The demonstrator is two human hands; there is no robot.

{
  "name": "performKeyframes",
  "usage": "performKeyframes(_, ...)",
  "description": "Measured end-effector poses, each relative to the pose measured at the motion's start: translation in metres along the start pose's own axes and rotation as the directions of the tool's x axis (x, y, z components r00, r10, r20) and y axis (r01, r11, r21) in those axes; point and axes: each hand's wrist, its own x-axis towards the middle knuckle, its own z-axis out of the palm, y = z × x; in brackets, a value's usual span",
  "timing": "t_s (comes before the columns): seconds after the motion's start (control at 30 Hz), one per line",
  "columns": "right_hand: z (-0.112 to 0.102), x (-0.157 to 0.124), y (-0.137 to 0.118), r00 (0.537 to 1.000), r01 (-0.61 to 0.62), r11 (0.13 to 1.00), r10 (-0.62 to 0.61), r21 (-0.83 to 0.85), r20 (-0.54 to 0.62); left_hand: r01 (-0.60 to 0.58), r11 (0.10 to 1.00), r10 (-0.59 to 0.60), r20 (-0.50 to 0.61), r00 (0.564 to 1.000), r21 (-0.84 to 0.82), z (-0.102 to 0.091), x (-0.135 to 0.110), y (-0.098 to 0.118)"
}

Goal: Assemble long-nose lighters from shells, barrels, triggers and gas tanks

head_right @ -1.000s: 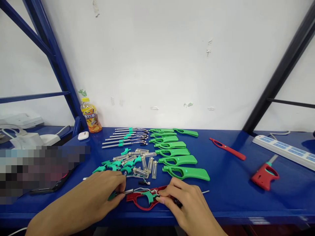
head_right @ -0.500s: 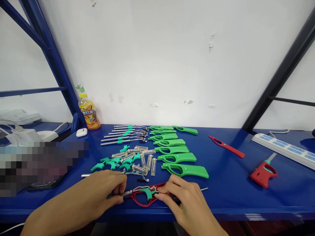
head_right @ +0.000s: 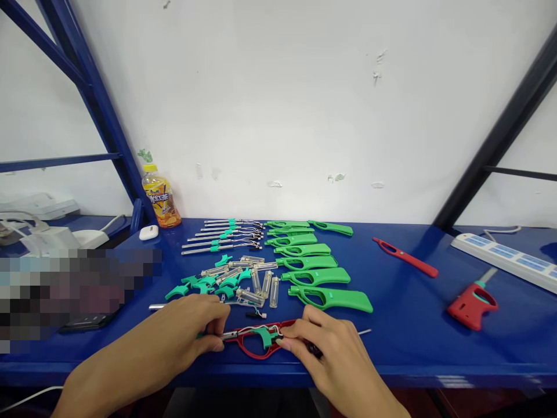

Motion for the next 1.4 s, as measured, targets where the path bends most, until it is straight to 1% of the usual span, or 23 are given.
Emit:
performKeyframes(0.1,0.000,0.000,0.000,1.000,0.004,1.000,-0.004,-0.019,0.015,0.007,0.999,-0.007,0.007,1.000,0.035,0.000,-0.001,0.004)
performKeyframes(0.17,0.000,0.000,0.000,1.000,0.006,1.000,-0.006,-0.022,0.015,-0.010,0.996,0.010,-0.001,1.000,0.093,0.001,-0.003,0.006)
performKeyframes(0.27,-0.001,0.001,-0.002,1.000,0.014,1.000,-0.014,-0.013,0.004,-0.110,0.978,0.117,-0.027,0.993,0.175,0.006,-0.003,0.008)
performKeyframes(0.33,-0.001,0.001,-0.003,1.000,0.017,1.000,-0.017,-0.008,-0.008,-0.180,0.964,0.191,-0.035,0.981,0.194,0.011,0.000,0.006)
performKeyframes(0.4,-0.002,0.001,-0.005,0.999,0.021,1.000,-0.021,0.000,-0.023,-0.211,0.958,0.223,-0.040,0.974,0.193,0.016,0.004,0.002)
performKeyframes(0.5,-0.003,0.002,-0.007,0.999,0.024,1.000,-0.023,0.007,-0.043,-0.189,0.968,0.199,-0.046,0.979,0.165,0.018,0.011,-0.002)
performKeyframes(0.63,-0.003,0.004,-0.008,0.999,0.007,1.000,-0.007,0.010,-0.047,-0.178,0.975,0.187,-0.064,0.980,0.132,0.015,0.019,0.001)
performKeyframes(0.73,-0.002,0.004,-0.006,0.999,0.001,1.000,0.000,0.012,-0.053,-0.222,0.959,0.237,-0.070,0.969,0.175,0.013,0.022,0.005)
performKeyframes(0.87,0.000,0.003,-0.003,0.998,-0.011,0.999,0.013,0.038,-0.069,-0.274,0.925,0.306,-0.087,0.948,0.262,0.016,0.021,0.014)
performKeyframes(1.03,0.001,0.004,-0.003,0.995,-0.041,0.995,0.049,0.088,-0.089,-0.378,0.887,0.412,-0.084,0.907,0.266,0.022,0.018,0.027)
performKeyframes(1.17,0.001,0.005,-0.005,0.994,-0.045,0.995,0.054,0.092,-0.093,-0.394,0.866,0.432,-0.064,0.899,0.309,0.028,0.023,0.027)
performKeyframes(1.27,0.000,0.005,-0.006,0.996,-0.012,0.998,0.018,0.067,-0.085,-0.390,0.855,0.430,-0.045,0.902,0.343,0.032,0.029,0.024)
performKeyframes(1.4,0.000,0.003,-0.008,0.996,0.036,0.999,-0.033,0.033,-0.085,-0.406,0.832,0.451,-0.033,0.892,0.379,0.035,0.035,0.022)
